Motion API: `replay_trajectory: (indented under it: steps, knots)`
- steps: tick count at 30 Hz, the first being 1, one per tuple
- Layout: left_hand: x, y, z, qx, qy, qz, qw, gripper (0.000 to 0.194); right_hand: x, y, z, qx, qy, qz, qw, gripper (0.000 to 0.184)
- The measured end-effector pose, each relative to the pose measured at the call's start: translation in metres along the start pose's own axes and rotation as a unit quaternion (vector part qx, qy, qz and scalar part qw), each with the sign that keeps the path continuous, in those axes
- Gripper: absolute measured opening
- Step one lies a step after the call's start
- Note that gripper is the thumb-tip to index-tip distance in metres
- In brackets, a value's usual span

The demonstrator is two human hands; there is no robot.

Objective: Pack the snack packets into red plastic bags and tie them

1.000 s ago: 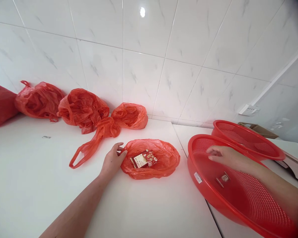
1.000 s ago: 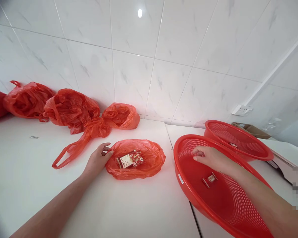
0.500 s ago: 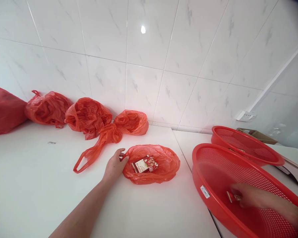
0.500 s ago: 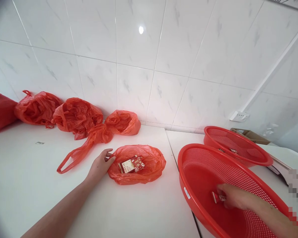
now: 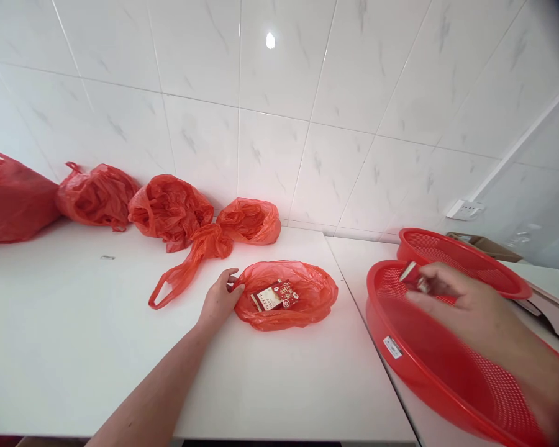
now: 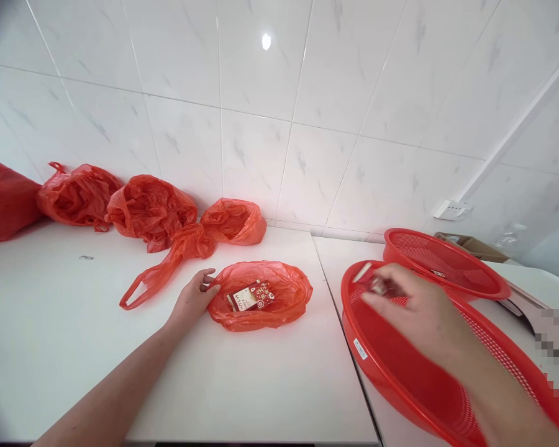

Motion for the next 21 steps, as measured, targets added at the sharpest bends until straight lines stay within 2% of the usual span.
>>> replay_trajectory:
  steps: [1,3,4,5,8,11,14,16,19,21]
  knots:
    - [0.0,0.0,0.0,0.001,0.001,0.004,1.0,0.046,0.019,0.016,0.01,0.023,-0.025,-0.018,0.999,0.019]
    - [0.001,0.0,-0.001,0.0,0.001,0.01,1.0,0.047,0.05,0.058,0.026,0.121,-0.078,-0.069,0.987,0.013]
    - [0.001,0.0,-0.001,-0.002,0.003,0.016,1.0,0.047,0.06,0.079,0.029,0.162,-0.097,-0.091,0.978,0.011]
    - [0.001,0.0,-0.001,-0.005,0.007,0.021,1.0,0.046,0.064,0.098,0.027,0.174,-0.099,-0.107,0.974,0.01]
    - [0.001,0.0,-0.001,-0.015,0.012,0.034,0.999,0.045,0.059,0.147,0.004,0.166,-0.093,-0.106,0.976,0.011]
    - [0.0,0.0,-0.002,-0.021,0.009,0.037,0.999,0.044,0.035,0.184,-0.024,0.143,-0.084,-0.025,0.986,0.01]
    - [-0.001,-0.001,-0.002,-0.024,0.0,0.041,0.999,0.044,0.009,0.209,-0.035,0.123,-0.059,0.064,0.989,0.01]
    - [-0.001,-0.001,-0.002,-0.021,-0.007,0.043,0.999,0.043,-0.004,0.218,-0.033,0.118,-0.052,0.086,0.988,0.009]
    - [-0.002,0.001,-0.004,-0.015,-0.009,0.035,0.999,0.043,-0.013,0.223,-0.029,0.106,-0.063,0.085,0.989,0.011]
    - [-0.002,0.0,-0.005,-0.03,0.005,0.012,0.999,0.042,-0.016,0.222,-0.029,0.086,-0.066,0.079,0.991,0.012]
Point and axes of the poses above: each hand's wrist, its own z-axis away from the middle knuckle, its own y-axis out of the palm, x = y × z, the point moved 5 cm from there along -z, towards the middle knuckle, and after that the axes turned 10 degrees about -z, right-handed, at the moved point
